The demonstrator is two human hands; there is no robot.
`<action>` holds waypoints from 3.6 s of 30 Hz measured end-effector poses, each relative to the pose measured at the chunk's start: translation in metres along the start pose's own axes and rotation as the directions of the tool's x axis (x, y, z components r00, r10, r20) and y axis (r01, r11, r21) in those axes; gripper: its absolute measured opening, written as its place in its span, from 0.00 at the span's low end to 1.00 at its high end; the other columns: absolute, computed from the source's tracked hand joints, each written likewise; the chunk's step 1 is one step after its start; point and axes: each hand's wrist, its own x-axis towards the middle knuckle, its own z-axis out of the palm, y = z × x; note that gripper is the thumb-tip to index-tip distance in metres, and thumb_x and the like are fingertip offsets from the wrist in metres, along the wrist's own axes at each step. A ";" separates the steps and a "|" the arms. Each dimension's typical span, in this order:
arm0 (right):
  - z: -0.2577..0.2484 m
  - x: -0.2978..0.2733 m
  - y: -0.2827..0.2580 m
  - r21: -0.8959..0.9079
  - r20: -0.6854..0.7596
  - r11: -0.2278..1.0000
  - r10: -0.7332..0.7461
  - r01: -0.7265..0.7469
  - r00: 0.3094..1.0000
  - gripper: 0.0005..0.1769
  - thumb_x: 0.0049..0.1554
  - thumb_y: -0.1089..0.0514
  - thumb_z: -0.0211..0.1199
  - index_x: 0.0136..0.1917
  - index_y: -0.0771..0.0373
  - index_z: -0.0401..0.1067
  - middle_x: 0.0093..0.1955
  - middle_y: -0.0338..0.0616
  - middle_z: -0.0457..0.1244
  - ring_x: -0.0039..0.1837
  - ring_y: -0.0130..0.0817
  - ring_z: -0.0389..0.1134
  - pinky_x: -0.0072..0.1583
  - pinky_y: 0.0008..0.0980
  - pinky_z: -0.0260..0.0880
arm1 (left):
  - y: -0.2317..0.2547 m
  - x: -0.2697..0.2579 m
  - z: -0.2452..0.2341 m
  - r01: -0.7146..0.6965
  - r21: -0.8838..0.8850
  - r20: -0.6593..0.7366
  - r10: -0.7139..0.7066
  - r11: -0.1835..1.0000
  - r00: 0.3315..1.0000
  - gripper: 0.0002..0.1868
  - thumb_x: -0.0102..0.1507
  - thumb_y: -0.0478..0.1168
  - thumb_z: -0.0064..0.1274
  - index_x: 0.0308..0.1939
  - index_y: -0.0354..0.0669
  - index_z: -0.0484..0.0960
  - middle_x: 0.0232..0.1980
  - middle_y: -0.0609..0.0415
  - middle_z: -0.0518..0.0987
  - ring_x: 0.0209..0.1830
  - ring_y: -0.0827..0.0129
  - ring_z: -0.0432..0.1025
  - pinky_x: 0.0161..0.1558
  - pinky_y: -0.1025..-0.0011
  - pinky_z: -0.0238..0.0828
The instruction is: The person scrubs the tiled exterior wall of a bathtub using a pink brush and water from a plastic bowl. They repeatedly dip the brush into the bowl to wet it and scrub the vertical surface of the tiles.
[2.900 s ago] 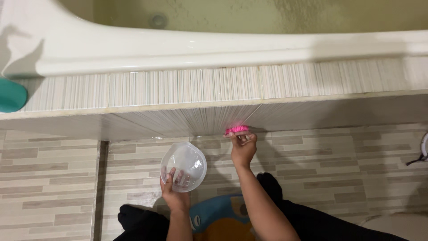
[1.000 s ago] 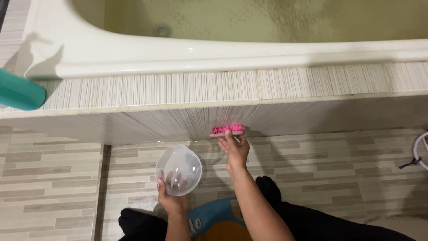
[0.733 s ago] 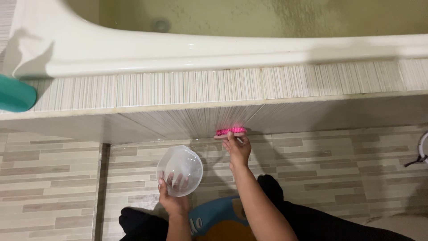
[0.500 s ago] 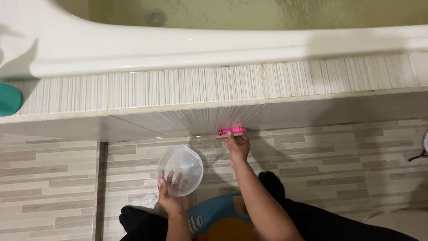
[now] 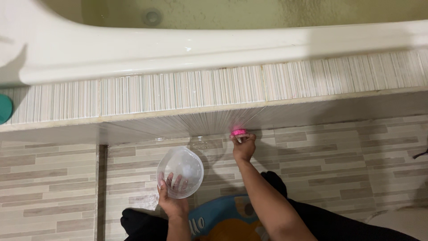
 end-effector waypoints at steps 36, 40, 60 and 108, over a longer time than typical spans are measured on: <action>-0.005 -0.072 -0.197 -0.274 -0.125 0.961 -0.066 0.030 0.990 0.28 0.48 0.62 0.81 0.51 0.69 0.63 0.50 0.49 0.71 0.56 0.36 0.75 0.59 0.32 0.72 | 0.010 -0.034 0.022 -0.014 -0.001 0.073 0.014 1.000 0.997 0.33 0.68 0.54 0.40 0.77 0.51 0.58 0.63 0.51 0.67 0.61 0.52 0.66 0.60 0.45 0.67; -0.007 -0.088 -0.244 -0.063 -0.068 0.982 -0.183 0.179 0.981 0.25 0.50 0.64 0.77 0.52 0.69 0.63 0.48 0.51 0.72 0.57 0.36 0.75 0.62 0.30 0.74 | 0.014 -0.040 0.021 -0.005 -0.018 0.051 0.006 1.000 0.999 0.33 0.68 0.53 0.40 0.77 0.51 0.58 0.64 0.51 0.67 0.61 0.52 0.66 0.59 0.44 0.68; -0.011 -0.063 -0.172 -0.540 -0.076 0.842 -0.064 0.013 0.995 0.35 0.46 0.48 0.81 0.56 0.64 0.63 0.54 0.51 0.73 0.58 0.36 0.75 0.57 0.35 0.72 | -0.006 -0.025 0.018 0.009 -0.020 0.100 -0.006 1.000 0.995 0.36 0.67 0.55 0.43 0.77 0.52 0.58 0.69 0.48 0.64 0.67 0.49 0.64 0.63 0.43 0.64; -0.045 -0.010 -0.185 0.405 -0.232 0.846 0.462 -0.347 0.856 0.21 0.64 0.45 0.57 0.68 0.51 0.69 0.52 0.31 0.68 0.47 0.25 0.70 0.47 0.28 0.67 | -0.009 -0.040 0.038 0.074 0.055 0.053 -0.077 0.996 0.996 0.37 0.65 0.56 0.43 0.77 0.54 0.58 0.67 0.53 0.66 0.67 0.50 0.63 0.64 0.41 0.61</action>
